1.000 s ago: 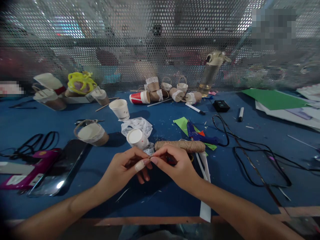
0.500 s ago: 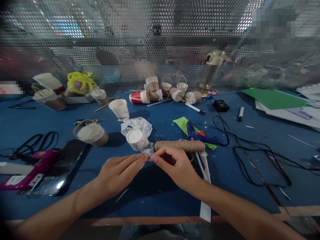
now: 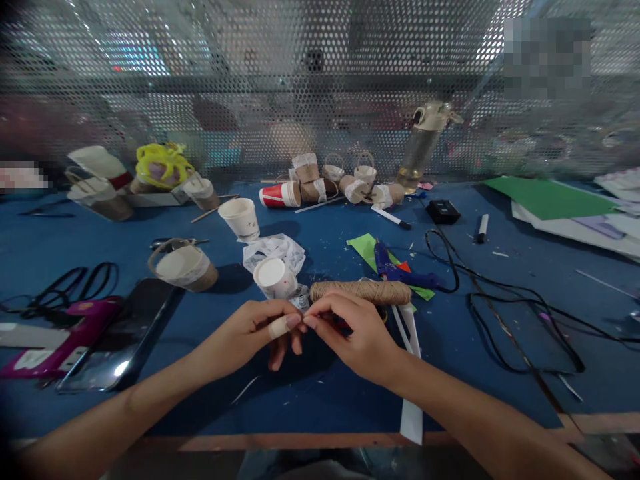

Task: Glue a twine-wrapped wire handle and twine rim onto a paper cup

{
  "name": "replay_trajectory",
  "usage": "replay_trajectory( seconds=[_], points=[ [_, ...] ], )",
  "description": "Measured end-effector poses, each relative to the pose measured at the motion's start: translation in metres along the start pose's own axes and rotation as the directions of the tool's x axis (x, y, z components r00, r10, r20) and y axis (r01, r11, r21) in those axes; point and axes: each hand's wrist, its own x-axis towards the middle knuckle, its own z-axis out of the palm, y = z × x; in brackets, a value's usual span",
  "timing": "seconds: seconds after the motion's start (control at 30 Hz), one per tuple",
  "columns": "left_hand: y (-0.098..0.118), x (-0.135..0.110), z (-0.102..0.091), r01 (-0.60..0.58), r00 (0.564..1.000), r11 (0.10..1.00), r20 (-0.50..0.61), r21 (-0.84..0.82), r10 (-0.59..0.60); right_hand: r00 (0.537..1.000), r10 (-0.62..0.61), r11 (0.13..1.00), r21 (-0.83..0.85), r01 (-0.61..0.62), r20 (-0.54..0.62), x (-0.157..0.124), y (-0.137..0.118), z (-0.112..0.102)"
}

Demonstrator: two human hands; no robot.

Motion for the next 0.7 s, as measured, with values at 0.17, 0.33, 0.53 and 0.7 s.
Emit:
replay_trajectory(
  seconds=[0.17,0.33,0.53,0.7],
  points=[
    [-0.001,-0.001,0.003,0.059,0.998,0.983,-0.007,-0.173,-0.061,1.0,0.005,1.0,0.001,-0.005,-0.029,0.001,0.0,0.0],
    [-0.002,-0.001,0.006,0.047,0.994,0.962,-0.084,-0.27,-0.072,0.999,0.018,1.0,0.021,-0.017,-0.044,0.0,-0.001,0.0],
    [-0.005,-0.003,0.009,0.004,0.99,0.955,-0.131,-0.297,-0.044,0.996,0.066,0.994,0.094,-0.061,-0.054,-0.002,-0.001,0.002],
    [-0.008,-0.005,0.012,-0.016,0.988,0.952,-0.15,-0.306,-0.031,0.996,0.07,0.99,0.125,-0.063,-0.051,-0.002,-0.002,0.002]
  ],
)
